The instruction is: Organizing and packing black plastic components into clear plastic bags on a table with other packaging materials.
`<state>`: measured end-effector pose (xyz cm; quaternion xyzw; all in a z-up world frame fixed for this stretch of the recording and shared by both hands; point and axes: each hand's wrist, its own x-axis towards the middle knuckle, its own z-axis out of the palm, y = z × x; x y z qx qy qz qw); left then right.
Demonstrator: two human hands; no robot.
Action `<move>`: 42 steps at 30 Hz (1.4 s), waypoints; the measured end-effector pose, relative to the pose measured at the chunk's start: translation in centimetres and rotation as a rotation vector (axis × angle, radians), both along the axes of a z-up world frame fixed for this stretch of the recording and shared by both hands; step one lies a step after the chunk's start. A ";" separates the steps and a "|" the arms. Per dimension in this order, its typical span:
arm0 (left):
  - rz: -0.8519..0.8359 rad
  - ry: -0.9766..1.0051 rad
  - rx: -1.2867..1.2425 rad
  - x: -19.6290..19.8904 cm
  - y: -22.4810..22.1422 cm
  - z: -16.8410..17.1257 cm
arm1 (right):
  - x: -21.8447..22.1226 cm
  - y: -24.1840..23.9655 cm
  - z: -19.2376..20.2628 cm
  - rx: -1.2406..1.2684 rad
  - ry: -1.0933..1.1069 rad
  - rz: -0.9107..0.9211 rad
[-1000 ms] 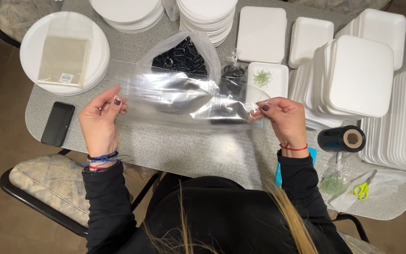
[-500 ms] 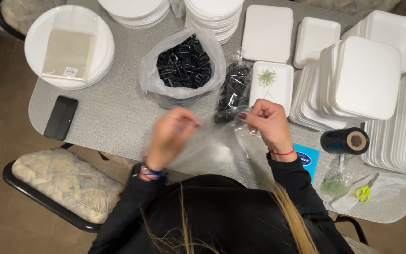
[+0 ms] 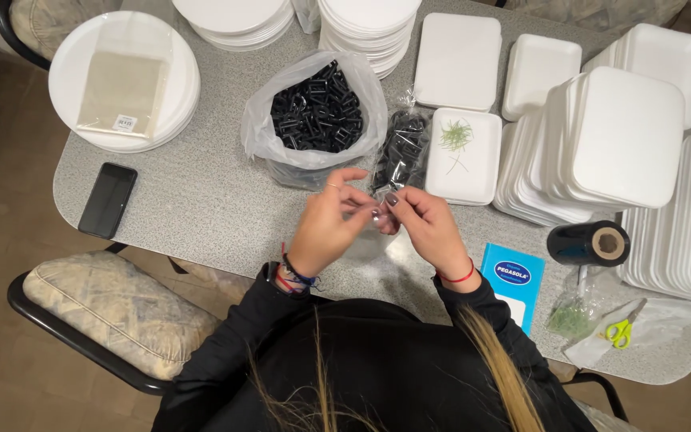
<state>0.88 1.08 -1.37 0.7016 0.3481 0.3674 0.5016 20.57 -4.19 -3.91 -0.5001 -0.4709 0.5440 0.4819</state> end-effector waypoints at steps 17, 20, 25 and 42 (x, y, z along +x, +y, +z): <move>0.301 0.328 0.412 -3.7 1.3 4.2 | -2.6 0.1 5.2 0.158 -0.613 -0.207; 0.276 0.388 0.454 -3.0 0.9 3.3 | -3.3 -0.4 9.0 0.944 -0.689 -0.218; 0.240 0.303 0.406 -2.1 0.1 4.5 | -3.5 1.0 9.9 0.975 -0.738 0.215; -0.134 0.268 0.627 -1.0 -1.9 1.7 | -4.9 3.0 -4.9 0.711 -0.963 0.447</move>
